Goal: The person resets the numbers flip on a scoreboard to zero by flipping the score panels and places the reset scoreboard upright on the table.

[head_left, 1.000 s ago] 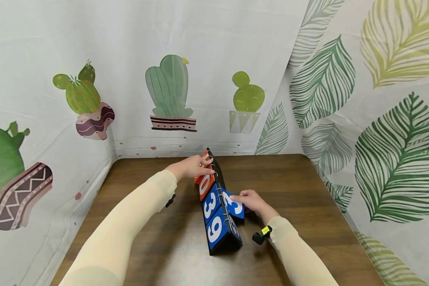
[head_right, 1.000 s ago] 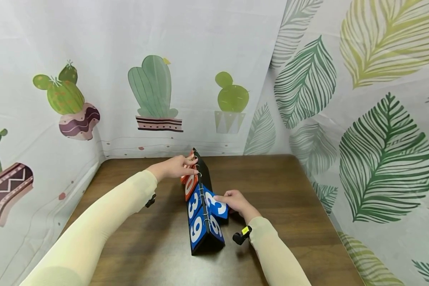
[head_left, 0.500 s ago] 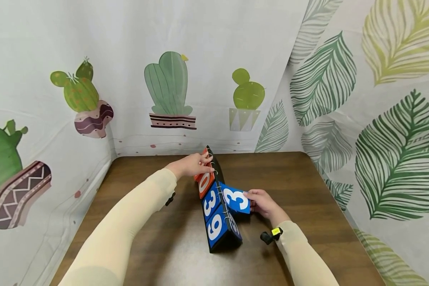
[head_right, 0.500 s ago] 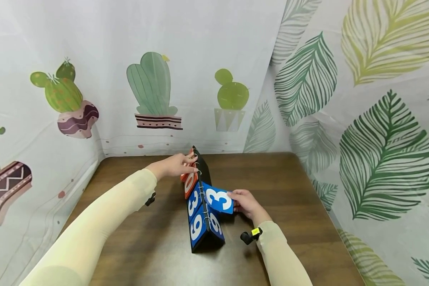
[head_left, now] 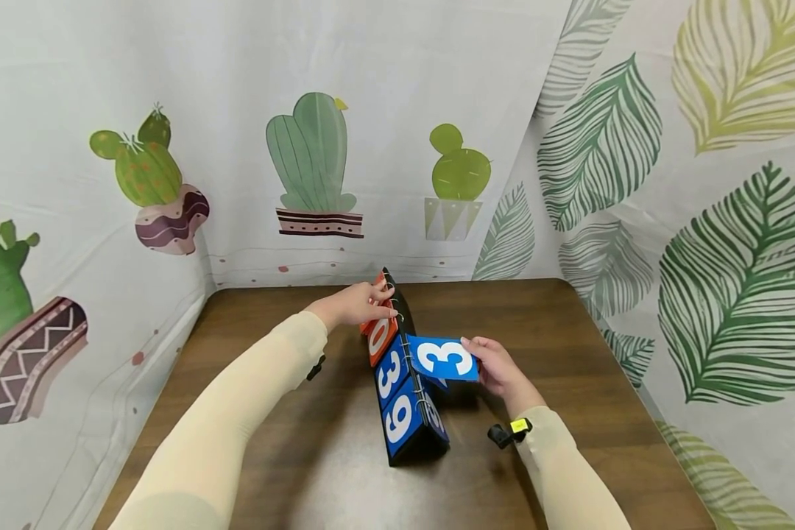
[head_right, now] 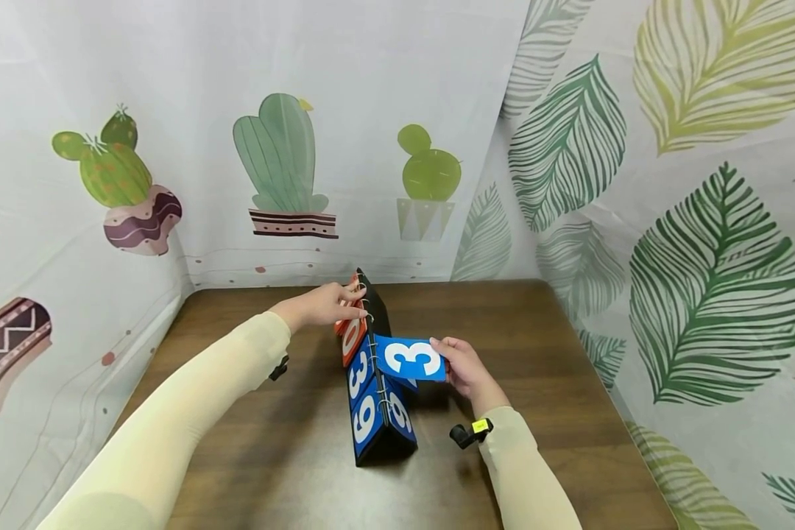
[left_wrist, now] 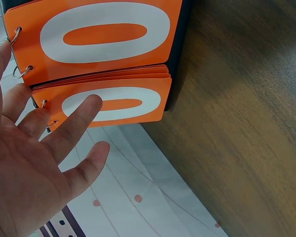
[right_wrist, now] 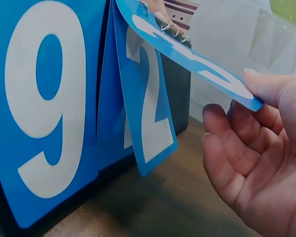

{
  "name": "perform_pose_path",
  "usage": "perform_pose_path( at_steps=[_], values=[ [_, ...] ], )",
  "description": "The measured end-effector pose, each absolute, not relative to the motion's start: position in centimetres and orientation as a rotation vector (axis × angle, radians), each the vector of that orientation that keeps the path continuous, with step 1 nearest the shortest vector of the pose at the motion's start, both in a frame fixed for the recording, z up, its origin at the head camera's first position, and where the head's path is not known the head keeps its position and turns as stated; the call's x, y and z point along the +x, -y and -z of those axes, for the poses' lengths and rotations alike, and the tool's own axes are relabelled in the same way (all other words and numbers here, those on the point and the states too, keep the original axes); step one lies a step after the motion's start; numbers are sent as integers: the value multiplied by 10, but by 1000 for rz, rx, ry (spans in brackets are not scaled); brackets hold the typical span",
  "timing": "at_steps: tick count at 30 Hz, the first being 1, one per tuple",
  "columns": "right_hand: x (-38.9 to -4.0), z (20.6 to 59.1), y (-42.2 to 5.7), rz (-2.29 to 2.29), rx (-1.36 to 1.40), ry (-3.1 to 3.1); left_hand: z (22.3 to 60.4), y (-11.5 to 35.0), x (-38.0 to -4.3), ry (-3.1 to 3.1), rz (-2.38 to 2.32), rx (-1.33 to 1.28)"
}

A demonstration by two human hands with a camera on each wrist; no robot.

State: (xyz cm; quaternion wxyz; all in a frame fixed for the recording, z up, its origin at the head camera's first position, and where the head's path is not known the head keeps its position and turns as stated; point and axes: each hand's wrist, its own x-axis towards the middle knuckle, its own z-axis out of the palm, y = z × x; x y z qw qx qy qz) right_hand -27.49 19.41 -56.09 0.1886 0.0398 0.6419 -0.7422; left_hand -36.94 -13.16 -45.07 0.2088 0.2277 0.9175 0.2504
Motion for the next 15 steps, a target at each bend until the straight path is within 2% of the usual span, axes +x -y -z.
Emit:
perform_pose_path(
  at_steps=[5,15],
  values=[
    [-272,552,-192,2160,123,-1652,452,132,-370,-2553,-705,632],
    [-253,531,-188,2292,-133,-1037,456,133,-372,-2559,-713,623]
  ],
)
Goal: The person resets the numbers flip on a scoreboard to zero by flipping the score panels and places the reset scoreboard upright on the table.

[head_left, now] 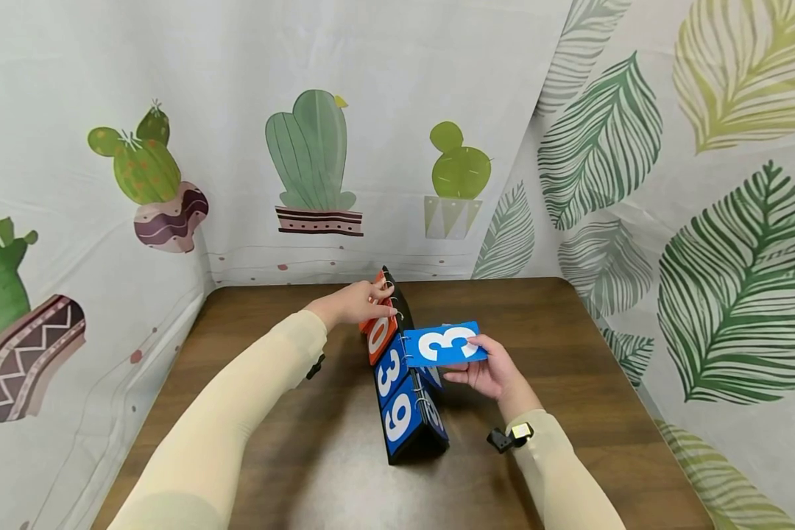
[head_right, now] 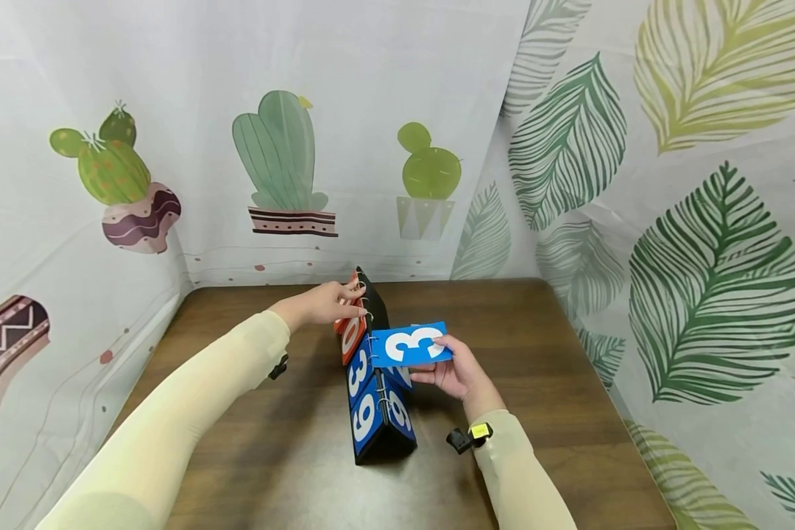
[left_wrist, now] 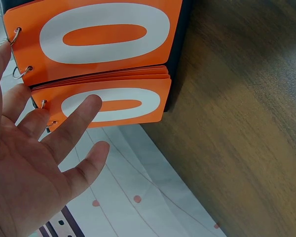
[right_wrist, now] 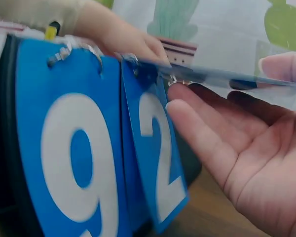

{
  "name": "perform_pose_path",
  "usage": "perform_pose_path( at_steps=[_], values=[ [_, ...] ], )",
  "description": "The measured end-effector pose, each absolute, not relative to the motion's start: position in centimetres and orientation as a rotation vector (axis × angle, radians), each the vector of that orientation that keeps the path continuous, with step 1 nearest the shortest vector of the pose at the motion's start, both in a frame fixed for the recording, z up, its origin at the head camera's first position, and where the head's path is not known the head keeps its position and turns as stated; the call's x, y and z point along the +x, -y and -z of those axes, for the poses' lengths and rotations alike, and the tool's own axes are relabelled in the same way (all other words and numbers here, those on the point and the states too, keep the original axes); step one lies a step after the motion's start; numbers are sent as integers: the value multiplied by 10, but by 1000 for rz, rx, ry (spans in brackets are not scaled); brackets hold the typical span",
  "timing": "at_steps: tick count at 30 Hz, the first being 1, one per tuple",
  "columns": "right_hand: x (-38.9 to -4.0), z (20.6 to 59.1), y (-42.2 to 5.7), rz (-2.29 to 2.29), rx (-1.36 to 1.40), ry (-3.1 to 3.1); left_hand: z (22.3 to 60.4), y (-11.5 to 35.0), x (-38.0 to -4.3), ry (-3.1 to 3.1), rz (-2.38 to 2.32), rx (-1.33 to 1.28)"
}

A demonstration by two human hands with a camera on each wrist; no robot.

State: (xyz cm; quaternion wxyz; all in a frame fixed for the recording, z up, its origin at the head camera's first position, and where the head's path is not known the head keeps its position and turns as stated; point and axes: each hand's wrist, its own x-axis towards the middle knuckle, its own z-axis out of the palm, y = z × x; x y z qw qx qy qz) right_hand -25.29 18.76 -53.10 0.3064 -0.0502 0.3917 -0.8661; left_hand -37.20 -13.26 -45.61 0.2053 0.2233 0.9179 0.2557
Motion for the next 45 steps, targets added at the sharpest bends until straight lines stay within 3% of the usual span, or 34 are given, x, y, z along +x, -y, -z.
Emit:
perform_pose_path(
  at_steps=[7,19,34,45],
  values=[
    [-246,511,-169,2353,-413,-1019,458,132,-373,-2582,-713,624],
    [-234,484,-114,1761,-710,-2509,457,131,-374,-2575,-712,638],
    [-222,463,-83,777,-1218,-2976,450,133,-374,-2565,-639,765],
    [-222,464,-71,416,-1259,-3028,451,133,-373,-2545,-681,670]
  ],
)
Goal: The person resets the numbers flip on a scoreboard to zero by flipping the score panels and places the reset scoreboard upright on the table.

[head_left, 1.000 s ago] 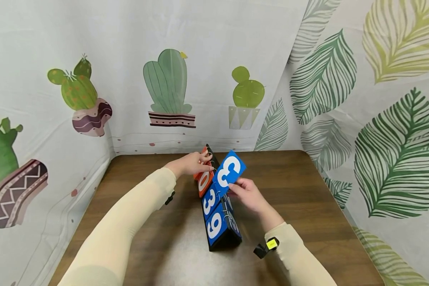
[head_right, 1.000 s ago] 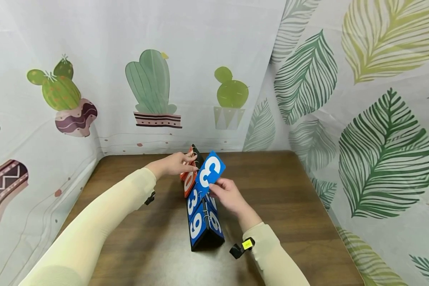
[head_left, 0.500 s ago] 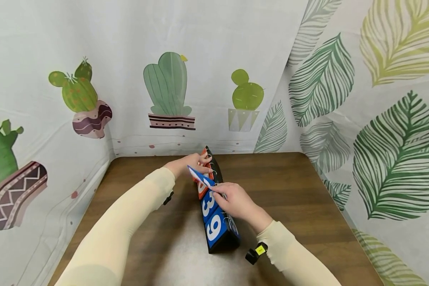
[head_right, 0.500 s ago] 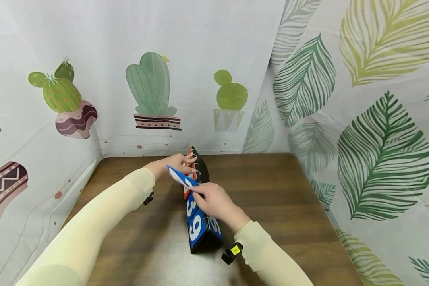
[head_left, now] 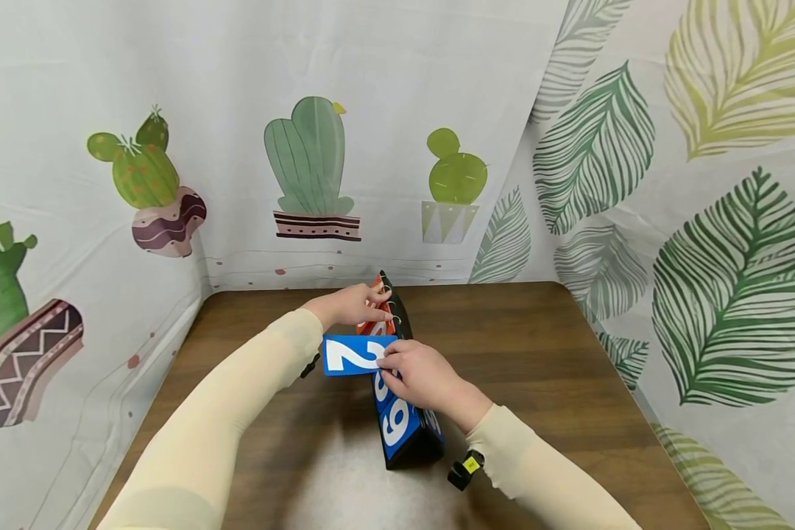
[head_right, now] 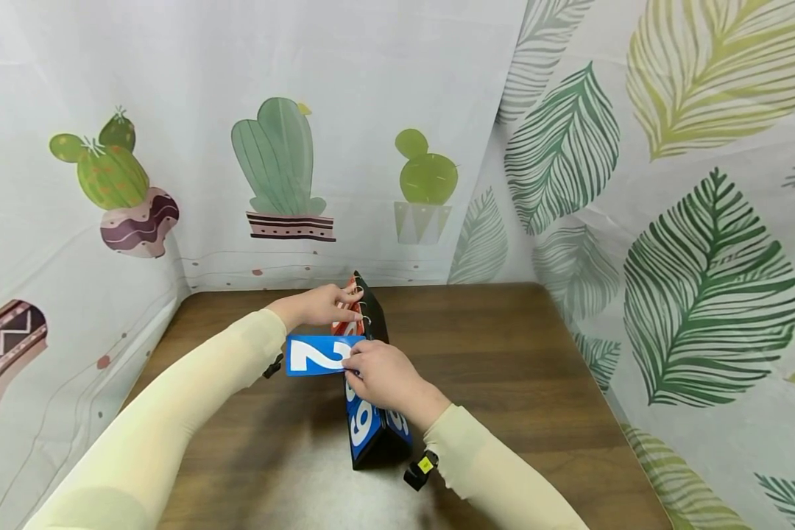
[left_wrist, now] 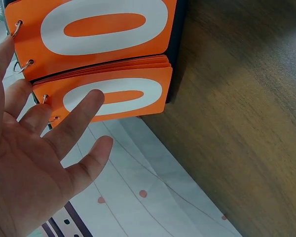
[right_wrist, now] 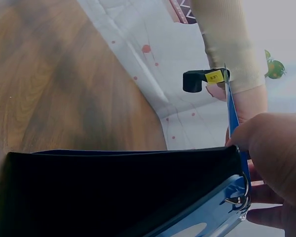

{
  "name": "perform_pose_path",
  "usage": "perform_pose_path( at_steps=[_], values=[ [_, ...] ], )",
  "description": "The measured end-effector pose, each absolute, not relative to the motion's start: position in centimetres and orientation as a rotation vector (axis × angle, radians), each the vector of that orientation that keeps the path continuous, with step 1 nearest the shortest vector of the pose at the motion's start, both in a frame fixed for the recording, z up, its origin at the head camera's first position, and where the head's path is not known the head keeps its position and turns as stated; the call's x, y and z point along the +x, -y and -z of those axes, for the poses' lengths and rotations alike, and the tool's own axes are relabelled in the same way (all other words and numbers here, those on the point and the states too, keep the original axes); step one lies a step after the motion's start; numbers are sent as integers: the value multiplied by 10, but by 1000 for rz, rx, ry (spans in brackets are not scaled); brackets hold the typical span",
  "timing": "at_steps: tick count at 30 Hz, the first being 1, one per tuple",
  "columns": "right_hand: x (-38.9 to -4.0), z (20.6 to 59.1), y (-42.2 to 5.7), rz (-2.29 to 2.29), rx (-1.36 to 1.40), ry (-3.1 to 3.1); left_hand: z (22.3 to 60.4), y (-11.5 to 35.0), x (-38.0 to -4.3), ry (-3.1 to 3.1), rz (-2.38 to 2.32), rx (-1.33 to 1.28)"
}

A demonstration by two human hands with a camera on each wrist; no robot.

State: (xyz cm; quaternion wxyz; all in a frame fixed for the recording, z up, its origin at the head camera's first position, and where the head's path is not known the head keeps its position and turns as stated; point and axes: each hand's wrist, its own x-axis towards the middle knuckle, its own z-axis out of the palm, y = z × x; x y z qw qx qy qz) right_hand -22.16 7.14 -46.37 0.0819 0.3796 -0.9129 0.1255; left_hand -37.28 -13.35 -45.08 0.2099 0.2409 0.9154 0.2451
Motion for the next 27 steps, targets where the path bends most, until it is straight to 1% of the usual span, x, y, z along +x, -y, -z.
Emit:
perform_pose_path(
  at_steps=[14,21,27],
  values=[
    [-221,463,-66,-297,1092,2734,445,133,-373,-2551,-631,684],
    [-224,462,-53,-117,1044,2757,446,132,-376,-2544,-621,691],
    [-228,466,-49,45,1110,2788,450,134,-378,-2542,-621,698]
  ],
)
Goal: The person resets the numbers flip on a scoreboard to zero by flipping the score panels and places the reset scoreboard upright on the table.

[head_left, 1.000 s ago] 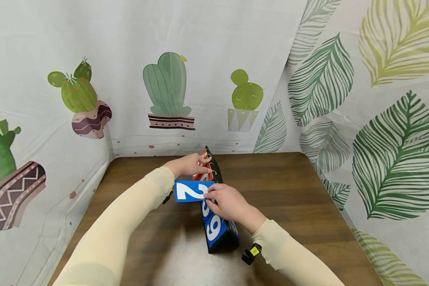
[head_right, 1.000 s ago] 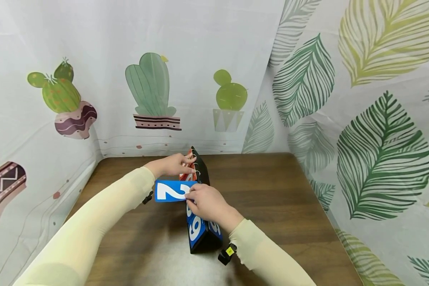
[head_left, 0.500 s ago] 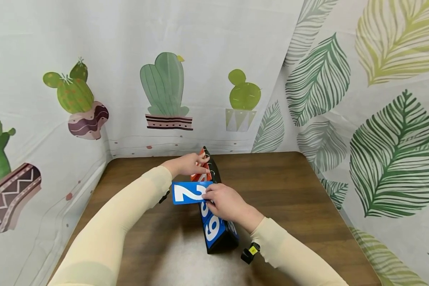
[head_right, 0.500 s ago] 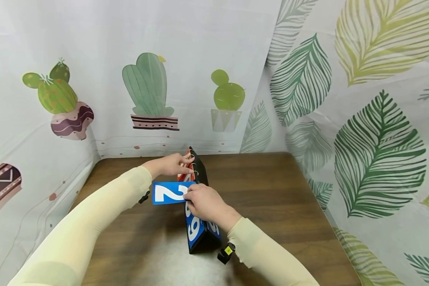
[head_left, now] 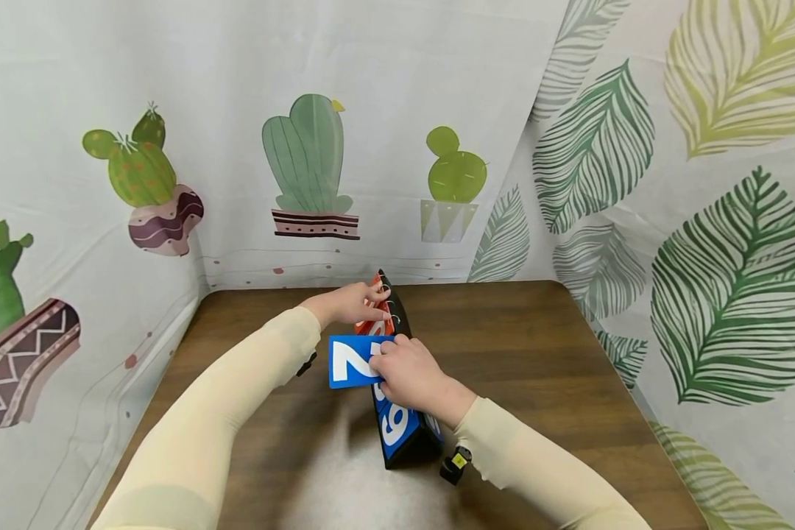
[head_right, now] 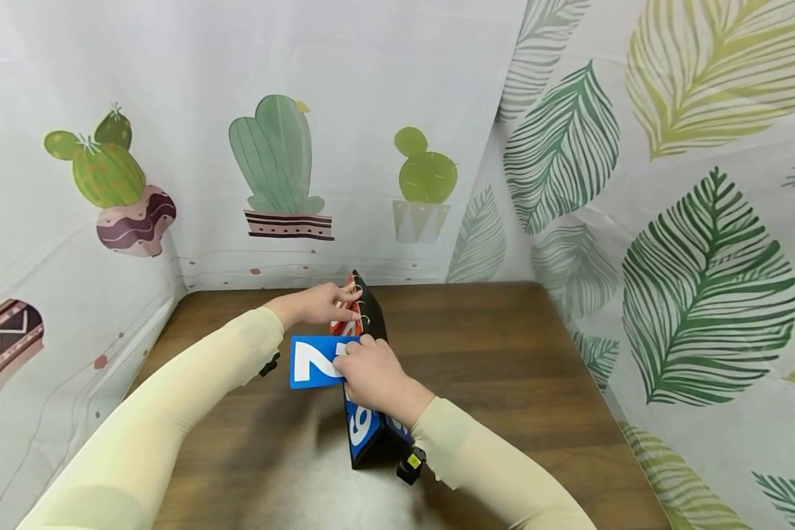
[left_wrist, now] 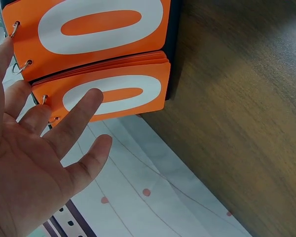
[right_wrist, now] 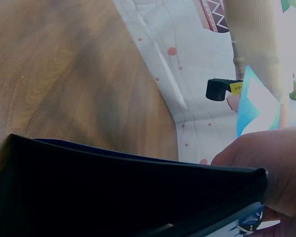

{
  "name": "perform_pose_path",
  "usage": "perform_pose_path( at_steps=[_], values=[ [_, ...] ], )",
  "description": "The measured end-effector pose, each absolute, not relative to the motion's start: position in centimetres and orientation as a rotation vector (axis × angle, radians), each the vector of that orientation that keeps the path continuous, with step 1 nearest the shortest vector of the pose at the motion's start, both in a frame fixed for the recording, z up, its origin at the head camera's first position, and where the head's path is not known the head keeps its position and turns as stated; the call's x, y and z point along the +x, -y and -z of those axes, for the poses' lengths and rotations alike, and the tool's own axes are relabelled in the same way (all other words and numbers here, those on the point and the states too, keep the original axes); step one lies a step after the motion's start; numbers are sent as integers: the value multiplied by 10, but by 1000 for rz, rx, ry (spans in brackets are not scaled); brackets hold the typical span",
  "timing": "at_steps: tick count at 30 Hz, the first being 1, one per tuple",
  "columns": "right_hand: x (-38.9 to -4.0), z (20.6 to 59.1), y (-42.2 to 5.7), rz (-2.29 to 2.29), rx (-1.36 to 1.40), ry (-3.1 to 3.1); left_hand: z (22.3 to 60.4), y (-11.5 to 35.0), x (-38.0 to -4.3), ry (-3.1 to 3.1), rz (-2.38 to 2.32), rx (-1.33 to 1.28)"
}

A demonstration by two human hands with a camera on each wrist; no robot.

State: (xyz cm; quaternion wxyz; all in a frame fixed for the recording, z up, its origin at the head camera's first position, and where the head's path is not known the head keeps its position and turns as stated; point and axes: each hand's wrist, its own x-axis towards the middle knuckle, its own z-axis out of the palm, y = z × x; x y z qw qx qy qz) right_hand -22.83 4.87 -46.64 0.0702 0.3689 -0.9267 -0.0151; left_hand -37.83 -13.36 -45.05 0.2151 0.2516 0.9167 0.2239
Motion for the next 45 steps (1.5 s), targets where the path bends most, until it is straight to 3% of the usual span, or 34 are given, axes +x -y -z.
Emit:
perform_pose_path(
  at_steps=[14,35,40,45],
  values=[
    [-230,459,-51,-180,1037,2718,448,133,-377,-2546,-623,739],
    [-228,458,-42,213,1193,2867,447,136,-379,-2535,-621,737],
    [-234,452,-51,-3,1381,2951,447,135,-378,-2524,-622,750],
    [-251,440,-73,-692,1632,2988,449,135,-379,-2545,-611,748]
  ],
)
